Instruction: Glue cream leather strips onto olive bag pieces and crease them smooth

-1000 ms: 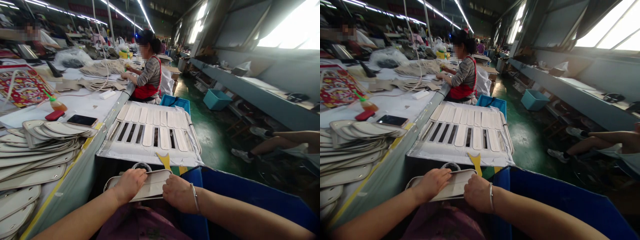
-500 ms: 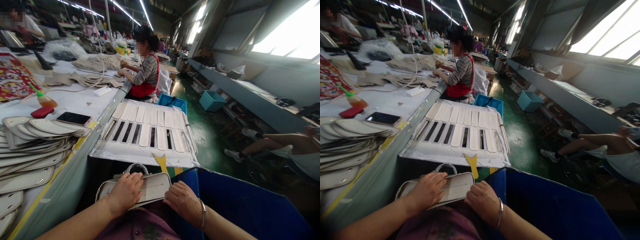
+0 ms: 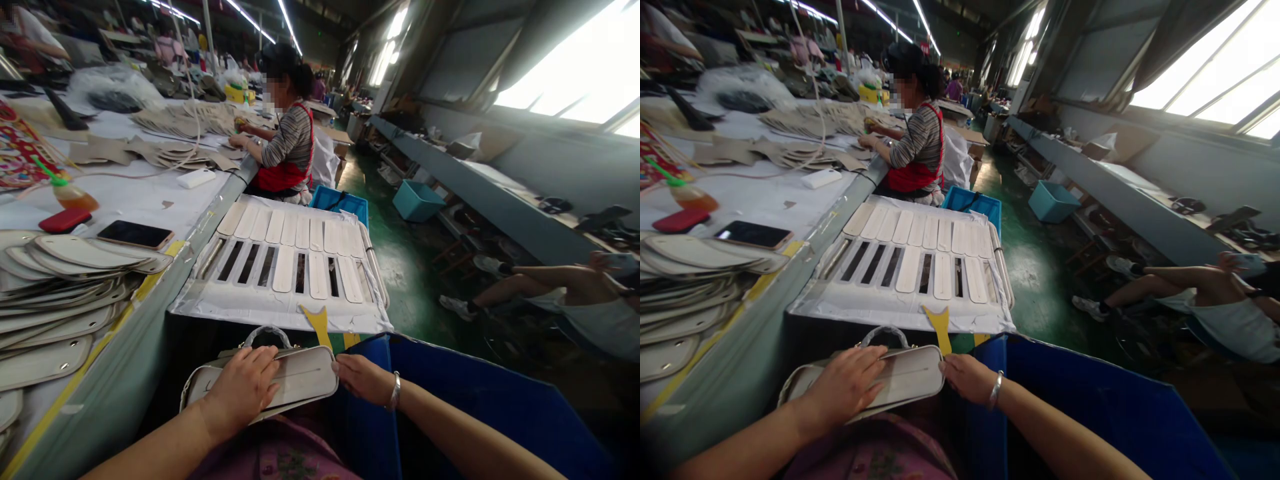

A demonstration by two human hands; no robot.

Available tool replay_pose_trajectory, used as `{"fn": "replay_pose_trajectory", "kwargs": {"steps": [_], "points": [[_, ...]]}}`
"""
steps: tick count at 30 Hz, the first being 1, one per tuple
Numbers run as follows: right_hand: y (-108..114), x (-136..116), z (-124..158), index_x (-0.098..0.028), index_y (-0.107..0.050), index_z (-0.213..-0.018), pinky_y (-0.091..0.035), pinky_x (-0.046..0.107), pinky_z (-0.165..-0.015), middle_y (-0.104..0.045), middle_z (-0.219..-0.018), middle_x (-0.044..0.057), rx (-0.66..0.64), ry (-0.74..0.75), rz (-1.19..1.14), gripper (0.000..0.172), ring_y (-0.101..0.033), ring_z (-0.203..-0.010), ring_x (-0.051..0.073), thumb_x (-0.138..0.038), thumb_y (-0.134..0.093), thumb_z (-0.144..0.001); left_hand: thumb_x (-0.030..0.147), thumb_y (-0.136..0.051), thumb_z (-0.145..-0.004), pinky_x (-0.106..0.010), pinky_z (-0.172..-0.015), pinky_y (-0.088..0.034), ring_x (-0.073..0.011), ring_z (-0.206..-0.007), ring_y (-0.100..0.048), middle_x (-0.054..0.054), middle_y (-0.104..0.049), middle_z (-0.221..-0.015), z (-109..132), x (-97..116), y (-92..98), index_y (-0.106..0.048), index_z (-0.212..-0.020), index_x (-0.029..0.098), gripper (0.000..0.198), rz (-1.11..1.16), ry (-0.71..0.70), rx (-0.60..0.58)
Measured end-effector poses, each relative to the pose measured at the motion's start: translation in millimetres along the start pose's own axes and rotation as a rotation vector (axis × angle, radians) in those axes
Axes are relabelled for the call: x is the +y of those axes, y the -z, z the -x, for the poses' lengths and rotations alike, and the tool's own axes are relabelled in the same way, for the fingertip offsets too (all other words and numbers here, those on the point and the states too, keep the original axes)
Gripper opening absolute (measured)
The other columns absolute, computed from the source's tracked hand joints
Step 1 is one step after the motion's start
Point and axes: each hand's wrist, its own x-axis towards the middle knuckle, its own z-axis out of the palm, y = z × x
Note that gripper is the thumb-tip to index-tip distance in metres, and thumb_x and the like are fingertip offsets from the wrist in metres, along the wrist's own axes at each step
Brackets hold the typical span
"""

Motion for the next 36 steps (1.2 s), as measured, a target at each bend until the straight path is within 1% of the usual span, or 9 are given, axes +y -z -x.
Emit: {"fn": "replay_pose_trajectory", "kwargs": {"steps": [6,13,18,22,25,27,30,33,36], "points": [[5,-1,-2,-0.015,-0.054,-0.075,-0.035,0.022,-0.049,-0.057,-0.063,0.002,0.053,0.030,0.203,0.029,-0.047,-0.051,0.009,-0.015,-0.030,-0.090,0.030,-0.042,-0.087,-0.039,-0.091,-0.038,-0.0231,-0.107,-0.053,-0.009,-0.059,-0.119,-1,1,0.1,-0.061,-0.105,0.017,0.030,-0.004,-0.018,0.047],[10,-18,-2,-0.015,-0.054,-0.063,-0.025,0.023,-0.048,-0.055,-0.055,0.001,0.148,-0.059,0.361,0.030,-0.046,-0.049,0.010,-0.021,-0.036,-0.087,0.035,-0.039,-0.089,-0.043,-0.095,-0.034,-0.0246,-0.114,-0.048,-0.007,-0.056,-0.123,-1,-3,-2.6,-0.058,-0.109,0.021,0.031,-0.012,-0.044,0.048],[13,-27,0,-0.014,-0.055,-0.061,-0.022,0.027,-0.050,-0.061,-0.060,0.006,0.190,-0.053,0.518,0.026,-0.051,-0.053,0.012,-0.020,-0.041,-0.083,0.042,-0.042,-0.088,-0.054,-0.099,-0.025,-0.0324,-0.130,-0.024,-0.004,-0.027,-0.146,-6,-4,1.9,-0.057,-0.106,0.024,0.030,-0.076,-0.078,0.057],[15,-27,-1,-0.015,-0.054,-0.061,-0.023,0.026,-0.050,-0.061,-0.060,0.005,0.181,-0.051,0.542,0.027,-0.051,-0.053,0.012,-0.020,-0.041,-0.084,0.034,-0.039,-0.090,-0.062,-0.103,-0.009,-0.0317,-0.134,-0.015,-0.005,-0.019,-0.149,-14,-6,12.4,-0.056,-0.111,0.020,0.030,-0.135,-0.196,0.088],[16,-24,-2,-0.015,-0.053,-0.062,-0.024,0.024,-0.049,-0.059,-0.059,0.004,0.169,-0.068,0.466,0.028,-0.048,-0.052,0.010,-0.019,-0.039,-0.086,0.024,-0.036,-0.091,-0.059,-0.106,0.000,-0.0260,-0.135,-0.013,-0.002,-0.022,-0.148,-19,-7,21.5,-0.048,-0.123,0.022,0.034,-0.128,-0.389,0.169],[16,-23,-3,-0.015,-0.051,-0.061,-0.025,0.023,-0.049,-0.058,-0.058,0.003,0.169,-0.066,0.438,0.028,-0.047,-0.051,0.009,-0.019,-0.039,-0.085,0.019,-0.036,-0.091,-0.055,-0.108,-0.008,-0.0233,-0.134,-0.017,-0.001,-0.027,-0.146,-24,-6,25.9,-0.043,-0.128,0.023,0.038,-0.081,-0.533,0.157],[13,-19,-4,-0.015,-0.050,-0.060,-0.025,0.023,-0.049,-0.057,-0.056,0.003,0.176,-0.056,0.434,0.028,-0.045,-0.049,0.009,-0.019,-0.038,-0.085,0.021,-0.039,-0.088,-0.043,-0.101,-0.030,-0.0216,-0.123,-0.039,-0.006,-0.043,-0.137,-33,-2,27.7,-0.043,-0.128,0.017,0.040,0.024,-0.662,0.026],[10,-18,-4,-0.015,-0.050,-0.060,-0.024,0.024,-0.050,-0.057,-0.057,0.003,0.192,-0.040,0.450,0.027,-0.045,-0.050,0.009,-0.020,-0.039,-0.085,0.026,-0.045,-0.085,-0.037,-0.083,-0.043,-0.0227,-0.106,-0.052,-0.011,-0.052,-0.128,-44,5,25.7,-0.050,-0.121,0.010,0.040,0.060,-0.694,-0.110],[13,-21,-4,-0.015,-0.049,-0.060,-0.023,0.025,-0.050,-0.057,-0.058,0.003,0.188,-0.029,0.464,0.025,-0.046,-0.051,0.010,-0.019,-0.040,-0.083,0.025,-0.050,-0.082,-0.033,-0.070,-0.043,-0.0231,-0.097,-0.053,-0.012,-0.057,-0.120,-53,11,24.0,-0.059,-0.106,0.011,0.029,0.048,-0.670,-0.180]]}}
